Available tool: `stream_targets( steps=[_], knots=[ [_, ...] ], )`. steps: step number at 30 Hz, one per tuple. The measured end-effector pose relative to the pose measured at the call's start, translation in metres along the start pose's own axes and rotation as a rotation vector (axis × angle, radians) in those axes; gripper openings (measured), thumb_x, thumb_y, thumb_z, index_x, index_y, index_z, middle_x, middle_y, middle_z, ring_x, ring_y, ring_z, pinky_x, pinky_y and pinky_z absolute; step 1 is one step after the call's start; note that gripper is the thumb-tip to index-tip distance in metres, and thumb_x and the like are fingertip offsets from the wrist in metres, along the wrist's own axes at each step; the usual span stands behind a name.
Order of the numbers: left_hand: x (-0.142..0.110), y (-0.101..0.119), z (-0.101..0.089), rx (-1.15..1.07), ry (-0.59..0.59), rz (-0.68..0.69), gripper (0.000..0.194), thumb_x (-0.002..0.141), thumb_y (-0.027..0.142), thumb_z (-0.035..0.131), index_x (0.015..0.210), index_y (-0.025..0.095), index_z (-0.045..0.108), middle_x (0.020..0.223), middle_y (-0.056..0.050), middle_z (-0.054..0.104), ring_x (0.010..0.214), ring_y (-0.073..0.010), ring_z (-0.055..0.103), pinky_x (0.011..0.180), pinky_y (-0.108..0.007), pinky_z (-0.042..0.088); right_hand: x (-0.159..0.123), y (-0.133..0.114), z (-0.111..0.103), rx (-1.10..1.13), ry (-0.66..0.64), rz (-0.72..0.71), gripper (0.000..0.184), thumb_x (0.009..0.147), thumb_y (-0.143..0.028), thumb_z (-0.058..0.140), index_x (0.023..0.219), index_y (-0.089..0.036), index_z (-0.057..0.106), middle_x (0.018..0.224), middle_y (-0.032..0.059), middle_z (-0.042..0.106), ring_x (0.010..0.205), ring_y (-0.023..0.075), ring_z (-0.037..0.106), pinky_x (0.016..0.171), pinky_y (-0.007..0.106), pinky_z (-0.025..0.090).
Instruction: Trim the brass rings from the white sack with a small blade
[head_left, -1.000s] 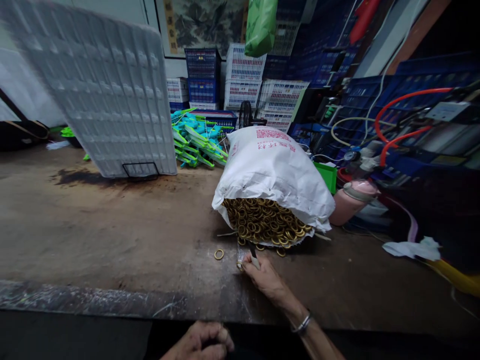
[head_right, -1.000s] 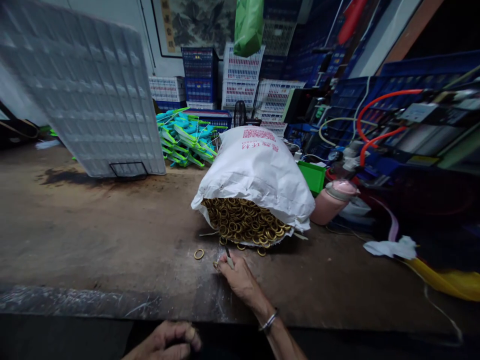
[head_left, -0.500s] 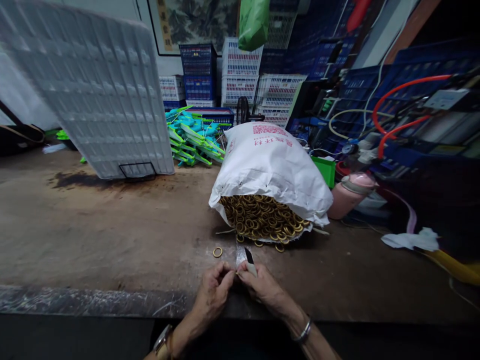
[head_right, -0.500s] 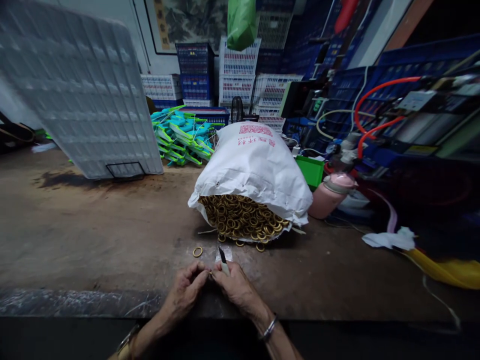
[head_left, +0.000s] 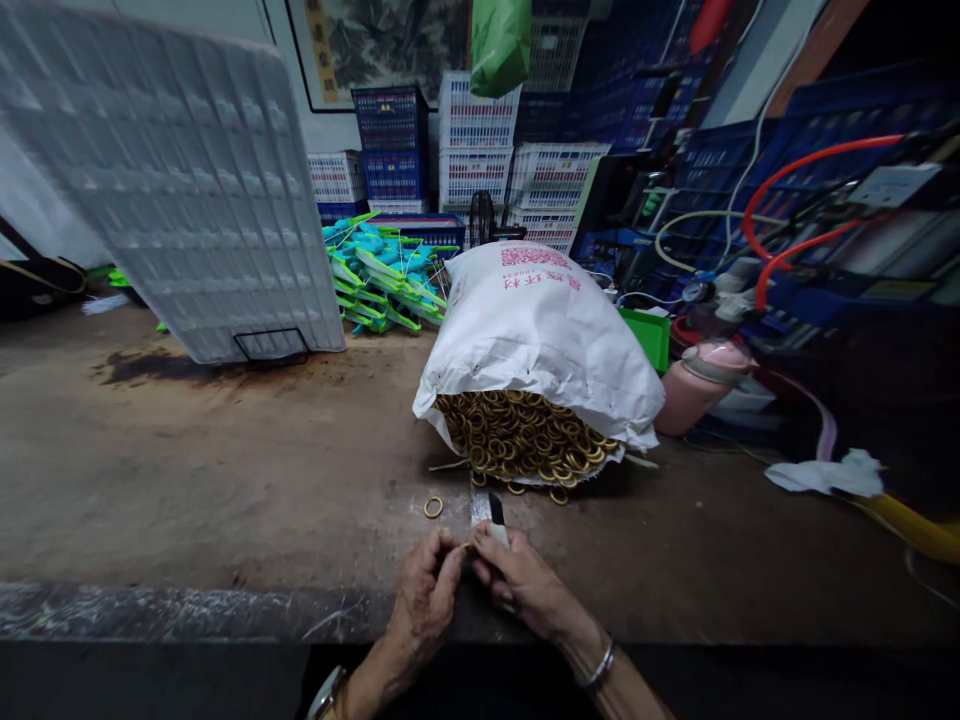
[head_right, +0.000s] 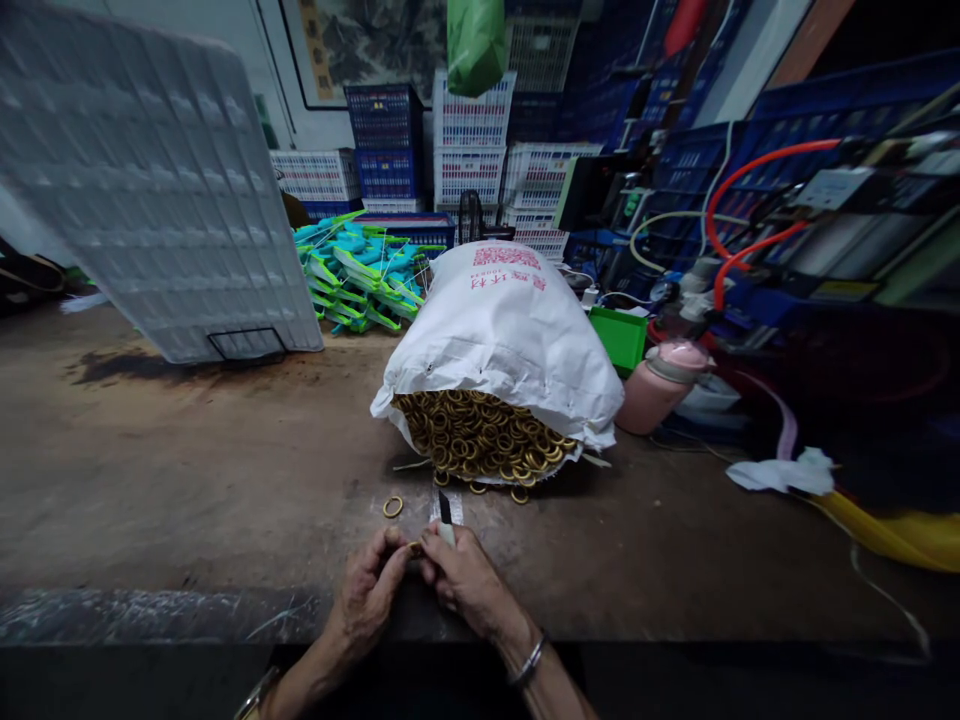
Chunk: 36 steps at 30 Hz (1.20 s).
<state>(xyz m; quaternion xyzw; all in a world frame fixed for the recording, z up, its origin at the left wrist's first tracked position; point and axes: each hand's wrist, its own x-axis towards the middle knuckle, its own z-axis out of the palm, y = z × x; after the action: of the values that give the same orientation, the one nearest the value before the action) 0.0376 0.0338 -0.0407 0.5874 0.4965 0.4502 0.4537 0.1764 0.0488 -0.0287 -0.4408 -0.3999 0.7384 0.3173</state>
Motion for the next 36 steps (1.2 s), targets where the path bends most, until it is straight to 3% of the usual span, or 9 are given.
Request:
stream_targets(
  steps=[3,9,14,17,20,23,27,36],
  knots=[
    [-0.001,-0.001,0.002,-0.094,-0.026,-0.042,0.022,0.083,0.035,0.047,0.071,0.018,0.052,0.065,0.000,0.056,0.063,-0.0124,0.050,0.064,-0.023,0.039,0.003,0.004,-0.001,-0.011,0.052,-0.022,0.034,0.073,-0.052,0.052,0.074,-0.021,0.039,0.054,-0.0099,0.042,0.034,0.0013,0.020,0.034,0.016,0.013],
    [-0.003,-0.002,0.003,-0.276,-0.129,-0.360,0.033,0.076,0.050,0.050,0.070,0.018,0.046,0.050,0.008,0.043,0.036,-0.0049,0.033,0.036,-0.017,0.025,0.012,0.007,-0.002,-0.348,0.280,-0.170,0.023,0.073,-0.039,0.051,0.062,-0.018,0.046,0.047,-0.0085,0.036,0.043,0.0057,0.030,0.043,0.019,0.025],
    [-0.003,0.000,0.001,-0.410,-0.196,-0.434,0.034,0.077,0.049,0.049,0.068,0.017,0.046,0.050,0.006,0.045,0.037,-0.0042,0.036,0.037,-0.016,0.030,0.011,-0.002,-0.001,-0.525,0.287,-0.294,0.020,0.074,-0.034,0.048,0.063,-0.017,0.050,0.055,-0.0043,0.046,0.053,0.0097,0.041,0.053,0.021,0.034],
    [-0.003,0.002,0.001,-0.481,-0.177,-0.442,0.032,0.078,0.047,0.051,0.070,0.017,0.046,0.052,0.006,0.046,0.037,-0.0033,0.036,0.037,-0.015,0.030,0.009,-0.001,-0.004,-0.642,0.331,-0.314,0.021,0.079,-0.032,0.041,0.066,-0.018,0.050,0.055,-0.0030,0.048,0.053,0.0110,0.043,0.053,0.022,0.034],
    [-0.003,0.006,0.000,-0.492,-0.155,-0.425,0.033,0.077,0.048,0.052,0.070,0.017,0.045,0.054,0.006,0.047,0.038,-0.0030,0.037,0.037,-0.015,0.031,0.006,0.007,-0.009,-0.929,0.395,-0.344,0.016,0.079,-0.022,0.038,0.072,-0.019,0.052,0.058,-0.0014,0.052,0.055,0.0129,0.047,0.054,0.023,0.032],
    [-0.003,0.009,0.000,-0.460,-0.145,-0.415,0.035,0.076,0.051,0.052,0.070,0.017,0.045,0.056,0.005,0.049,0.039,-0.0031,0.038,0.038,-0.015,0.032,0.002,0.015,-0.010,-1.111,0.323,-0.327,0.022,0.072,-0.010,0.038,0.084,-0.021,0.054,0.065,-0.0003,0.059,0.061,0.0140,0.053,0.056,0.022,0.031],
    [-0.004,0.005,0.000,-0.446,-0.129,-0.398,0.036,0.074,0.052,0.053,0.074,0.017,0.044,0.060,0.004,0.053,0.039,-0.0032,0.039,0.038,-0.015,0.032,-0.002,0.017,-0.005,-1.190,0.252,-0.314,0.035,0.064,-0.003,0.037,0.089,-0.021,0.052,0.076,0.0010,0.063,0.070,0.0148,0.057,0.062,0.022,0.033],
    [-0.006,-0.002,-0.002,-0.343,-0.127,-0.308,0.032,0.078,0.049,0.049,0.073,0.018,0.043,0.050,0.007,0.046,0.039,-0.0046,0.037,0.039,-0.016,0.030,-0.005,0.012,-0.001,-1.293,0.288,-0.287,0.040,0.058,-0.003,0.035,0.091,-0.020,0.051,0.079,0.0029,0.063,0.072,0.0173,0.056,0.062,0.023,0.032]
  ],
)
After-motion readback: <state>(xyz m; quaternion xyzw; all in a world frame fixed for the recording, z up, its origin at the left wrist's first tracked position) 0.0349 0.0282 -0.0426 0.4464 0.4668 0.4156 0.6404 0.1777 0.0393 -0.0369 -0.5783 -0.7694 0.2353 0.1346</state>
